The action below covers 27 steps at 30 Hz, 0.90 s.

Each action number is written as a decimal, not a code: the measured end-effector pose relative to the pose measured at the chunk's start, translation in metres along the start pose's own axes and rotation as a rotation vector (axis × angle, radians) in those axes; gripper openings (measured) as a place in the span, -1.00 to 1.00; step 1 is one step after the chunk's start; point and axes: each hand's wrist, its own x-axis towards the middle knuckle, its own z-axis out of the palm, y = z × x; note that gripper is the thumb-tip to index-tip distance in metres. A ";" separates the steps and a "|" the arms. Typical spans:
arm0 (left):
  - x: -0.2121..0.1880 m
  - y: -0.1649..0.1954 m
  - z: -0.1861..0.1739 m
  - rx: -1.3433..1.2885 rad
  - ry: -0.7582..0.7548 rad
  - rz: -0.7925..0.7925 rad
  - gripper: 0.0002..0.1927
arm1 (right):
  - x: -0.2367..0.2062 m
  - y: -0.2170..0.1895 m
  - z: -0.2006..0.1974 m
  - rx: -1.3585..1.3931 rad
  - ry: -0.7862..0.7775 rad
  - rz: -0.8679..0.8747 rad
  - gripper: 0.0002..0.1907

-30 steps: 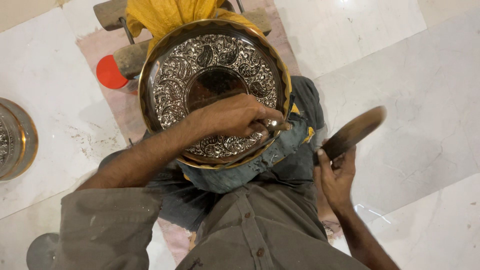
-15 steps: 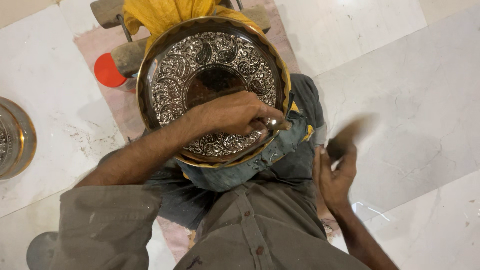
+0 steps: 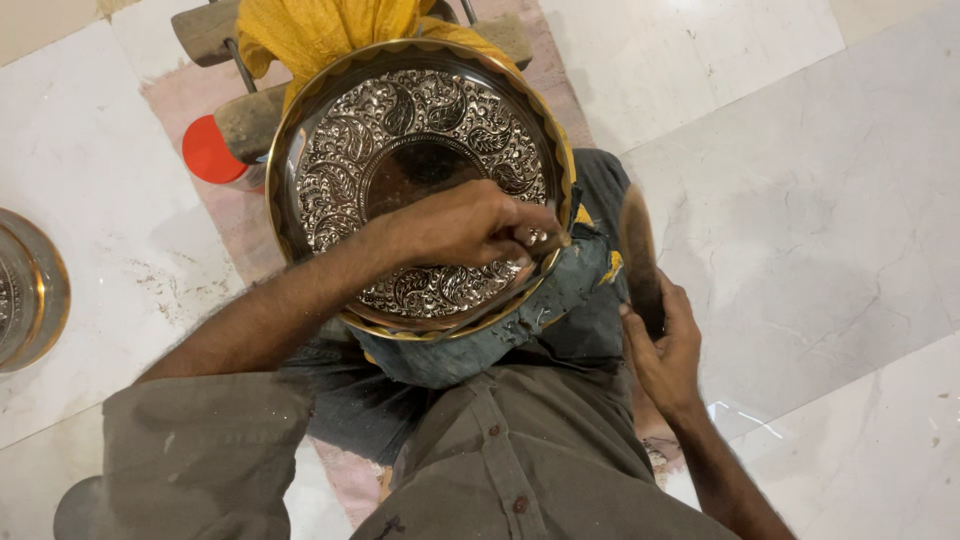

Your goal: The person sits cross-legged on the floor and uses a small metal punch and a wooden mallet to emboss intricate patterns into a large brass plate. They repeatedly strike the punch to create detailed designs on the plate's surface.

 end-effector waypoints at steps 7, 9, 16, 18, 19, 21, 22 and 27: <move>0.004 0.003 0.001 0.073 -0.039 0.004 -0.55 | -0.001 -0.006 0.004 0.079 0.025 0.062 -0.49; 0.004 0.003 0.001 0.076 -0.031 0.045 -0.56 | 0.000 -0.007 0.005 0.420 0.032 0.312 -0.49; 0.005 0.003 0.003 0.122 -0.026 0.073 -0.54 | 0.003 -0.006 0.001 0.072 0.070 -0.096 -0.46; 0.005 0.002 0.002 0.119 -0.015 0.101 -0.54 | 0.002 -0.004 0.002 0.246 0.086 0.062 -0.56; 0.005 0.003 0.003 0.144 -0.038 0.063 -0.56 | 0.001 -0.003 0.002 0.045 0.087 -0.025 -0.50; 0.006 0.003 0.002 0.209 -0.080 -0.009 -0.59 | 0.000 0.000 0.003 -0.355 0.094 -0.209 -0.37; 0.006 0.003 0.002 0.195 -0.079 -0.009 -0.56 | -0.001 0.001 0.003 -0.159 0.085 -0.091 -0.44; 0.008 0.003 0.001 0.182 -0.042 0.080 -0.53 | 0.000 0.007 0.004 -0.158 0.066 -0.098 -0.37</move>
